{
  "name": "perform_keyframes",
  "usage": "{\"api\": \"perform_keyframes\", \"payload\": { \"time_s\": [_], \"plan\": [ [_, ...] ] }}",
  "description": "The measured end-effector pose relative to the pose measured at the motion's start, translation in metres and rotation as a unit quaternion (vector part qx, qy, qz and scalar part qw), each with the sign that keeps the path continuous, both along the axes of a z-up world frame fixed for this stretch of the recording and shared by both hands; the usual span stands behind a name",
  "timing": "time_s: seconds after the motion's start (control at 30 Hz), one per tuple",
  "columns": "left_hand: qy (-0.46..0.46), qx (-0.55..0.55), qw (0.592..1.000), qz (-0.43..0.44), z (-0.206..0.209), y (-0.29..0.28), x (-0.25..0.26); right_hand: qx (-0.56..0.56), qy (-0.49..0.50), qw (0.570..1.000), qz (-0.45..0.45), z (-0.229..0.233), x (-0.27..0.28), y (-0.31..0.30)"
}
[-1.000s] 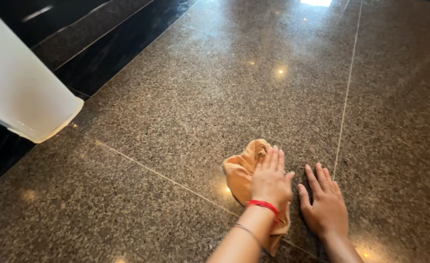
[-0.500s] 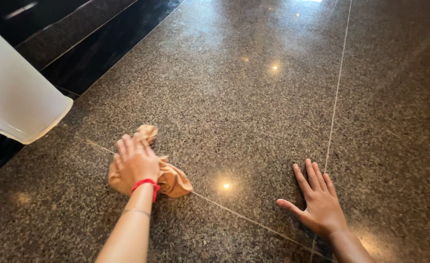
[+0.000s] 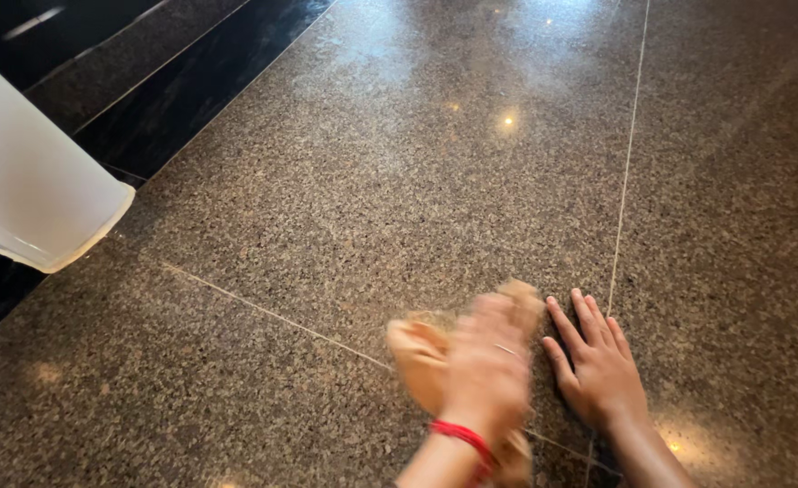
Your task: The person wipes a speckled tiled floor with a cloth, moving around a wooden bed frame and a white cylindrical object. The person uses one hand to wipe while the other hand supports their posture on the floor.
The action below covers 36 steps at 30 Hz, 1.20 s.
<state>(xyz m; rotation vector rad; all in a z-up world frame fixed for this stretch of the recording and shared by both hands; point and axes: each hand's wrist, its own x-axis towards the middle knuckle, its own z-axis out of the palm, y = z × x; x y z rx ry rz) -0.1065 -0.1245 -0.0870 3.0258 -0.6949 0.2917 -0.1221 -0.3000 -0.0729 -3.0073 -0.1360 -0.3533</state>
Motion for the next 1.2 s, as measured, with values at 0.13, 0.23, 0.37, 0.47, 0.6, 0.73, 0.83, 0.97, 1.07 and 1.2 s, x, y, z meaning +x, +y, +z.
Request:
{"api": "perform_keyframes", "payload": {
  "time_s": [0.13,0.23,0.37,0.47,0.6,0.73,0.83,0.97,1.07,1.2],
  "plan": [
    [0.008,-0.255,0.959,-0.121,0.006,-0.008,-0.023,0.036,-0.033,0.999,0.022,-0.005,-0.001,-0.010],
    [0.033,-0.238,0.966,-0.100,0.008,0.018,0.004,0.039,-0.031,0.999,0.017,-0.004,-0.003,-0.005],
    [-0.037,-0.176,0.984,0.016,0.011,0.077,0.061,0.042,-0.038,0.998,0.016,0.005,-0.002,0.000],
    [-0.085,-0.091,0.988,0.091,0.022,0.137,0.082,0.037,-0.040,0.998,0.014,0.007,-0.002,0.002],
    [0.077,-0.120,0.950,0.278,0.034,0.229,0.080,0.025,-0.037,0.999,0.004,0.005,-0.003,0.001],
    [0.006,-0.098,0.932,0.348,0.011,0.320,0.055,0.021,-0.034,0.999,0.000,0.005,-0.002,0.002],
    [-0.014,-0.111,0.926,0.360,-0.013,0.332,0.024,0.026,-0.038,0.999,0.000,0.004,-0.001,0.003],
    [-0.014,-0.184,0.932,0.312,-0.007,0.286,-0.004,0.014,-0.026,0.999,-0.018,0.004,-0.004,0.005],
    [-0.012,-0.197,0.954,0.225,0.001,0.199,-0.022,0.021,-0.033,0.999,-0.018,0.004,-0.004,0.007],
    [0.011,-0.206,0.976,0.073,0.016,0.064,-0.044,0.031,-0.033,0.999,-0.022,0.007,-0.006,0.009]
  ]
}}
